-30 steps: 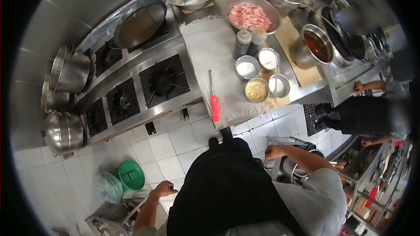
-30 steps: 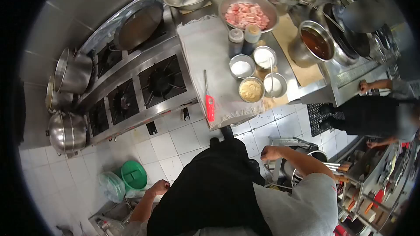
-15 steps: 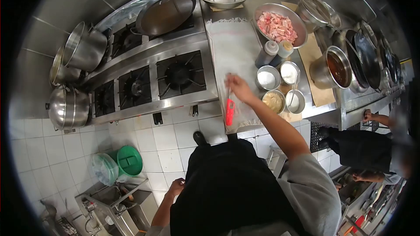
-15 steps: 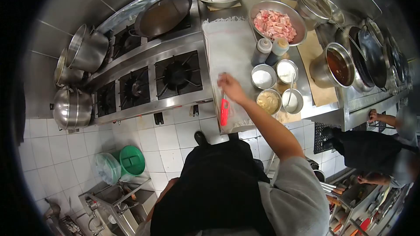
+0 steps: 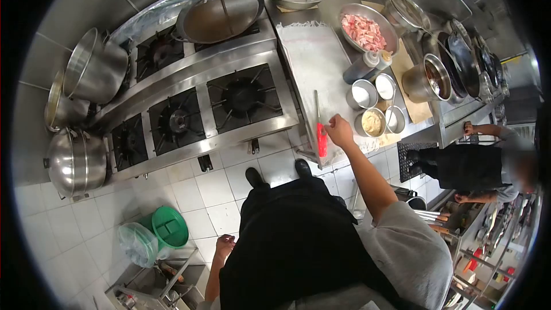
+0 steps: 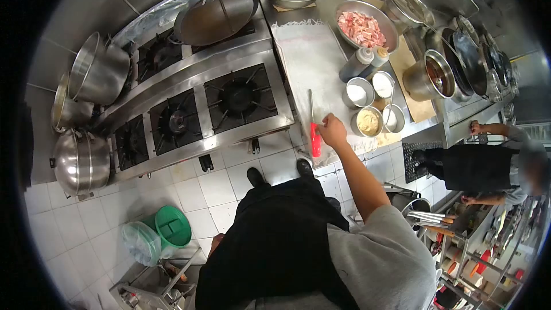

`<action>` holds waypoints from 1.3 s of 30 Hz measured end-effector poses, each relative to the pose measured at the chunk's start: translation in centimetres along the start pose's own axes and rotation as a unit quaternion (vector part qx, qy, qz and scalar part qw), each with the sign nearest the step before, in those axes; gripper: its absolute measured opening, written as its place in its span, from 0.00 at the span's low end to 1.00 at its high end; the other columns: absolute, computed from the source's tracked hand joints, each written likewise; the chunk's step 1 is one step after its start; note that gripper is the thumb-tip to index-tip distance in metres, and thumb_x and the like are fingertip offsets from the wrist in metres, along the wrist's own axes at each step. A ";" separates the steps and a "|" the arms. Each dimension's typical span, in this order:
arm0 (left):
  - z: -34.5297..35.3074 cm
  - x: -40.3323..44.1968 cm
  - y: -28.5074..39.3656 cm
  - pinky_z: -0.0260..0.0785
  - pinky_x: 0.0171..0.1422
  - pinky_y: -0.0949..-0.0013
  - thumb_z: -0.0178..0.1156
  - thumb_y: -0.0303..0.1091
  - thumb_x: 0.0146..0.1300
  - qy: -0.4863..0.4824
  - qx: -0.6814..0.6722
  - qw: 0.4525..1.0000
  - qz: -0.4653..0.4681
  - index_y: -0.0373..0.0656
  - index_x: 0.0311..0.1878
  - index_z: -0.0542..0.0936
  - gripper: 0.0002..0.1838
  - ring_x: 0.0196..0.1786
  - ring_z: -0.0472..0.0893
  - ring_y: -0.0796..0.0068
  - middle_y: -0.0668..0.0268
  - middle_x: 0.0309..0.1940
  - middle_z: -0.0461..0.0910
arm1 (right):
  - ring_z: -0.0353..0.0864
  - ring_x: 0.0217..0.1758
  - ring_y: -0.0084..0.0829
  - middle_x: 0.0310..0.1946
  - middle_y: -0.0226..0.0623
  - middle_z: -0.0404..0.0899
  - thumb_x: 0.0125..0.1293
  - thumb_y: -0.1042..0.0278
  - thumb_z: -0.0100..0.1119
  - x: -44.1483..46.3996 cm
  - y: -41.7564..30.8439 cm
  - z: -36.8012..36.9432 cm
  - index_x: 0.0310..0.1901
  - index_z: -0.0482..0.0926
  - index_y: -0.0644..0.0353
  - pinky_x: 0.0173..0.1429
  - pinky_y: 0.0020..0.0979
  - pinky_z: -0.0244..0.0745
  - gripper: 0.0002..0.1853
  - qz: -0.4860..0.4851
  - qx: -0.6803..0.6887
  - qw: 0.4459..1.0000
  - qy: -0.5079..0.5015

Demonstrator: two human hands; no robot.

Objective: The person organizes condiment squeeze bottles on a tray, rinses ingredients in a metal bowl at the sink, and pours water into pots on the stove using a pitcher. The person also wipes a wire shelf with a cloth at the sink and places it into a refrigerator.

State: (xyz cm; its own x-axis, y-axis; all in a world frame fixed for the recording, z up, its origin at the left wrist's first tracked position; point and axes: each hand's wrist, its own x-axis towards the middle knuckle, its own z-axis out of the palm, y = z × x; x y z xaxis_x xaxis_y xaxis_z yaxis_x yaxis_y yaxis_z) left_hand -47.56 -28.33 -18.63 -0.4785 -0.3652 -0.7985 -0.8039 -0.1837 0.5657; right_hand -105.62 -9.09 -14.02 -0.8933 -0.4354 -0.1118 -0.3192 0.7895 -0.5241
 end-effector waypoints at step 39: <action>3.6 -9.3 -6.3 0.75 0.26 0.69 0.53 0.39 0.64 0.553 -0.581 0.587 0.112 0.38 0.42 0.75 0.13 0.28 0.80 0.73 0.61 0.30 0.79 | 0.77 0.27 0.30 0.24 0.38 0.76 0.65 0.61 0.53 -8.5 -19.3 16.2 0.37 0.75 0.63 0.30 0.32 0.73 0.12 -0.380 -0.125 0.653 -0.643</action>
State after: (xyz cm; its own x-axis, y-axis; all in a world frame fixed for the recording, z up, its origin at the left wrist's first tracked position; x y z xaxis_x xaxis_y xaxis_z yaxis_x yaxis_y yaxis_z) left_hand -39.34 -20.44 -15.47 0.5113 -0.7507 -0.4185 0.3254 -0.2816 0.9027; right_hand -86.73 -27.62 -16.62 0.5063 -0.6191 -0.6003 -0.7011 0.1097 -0.7045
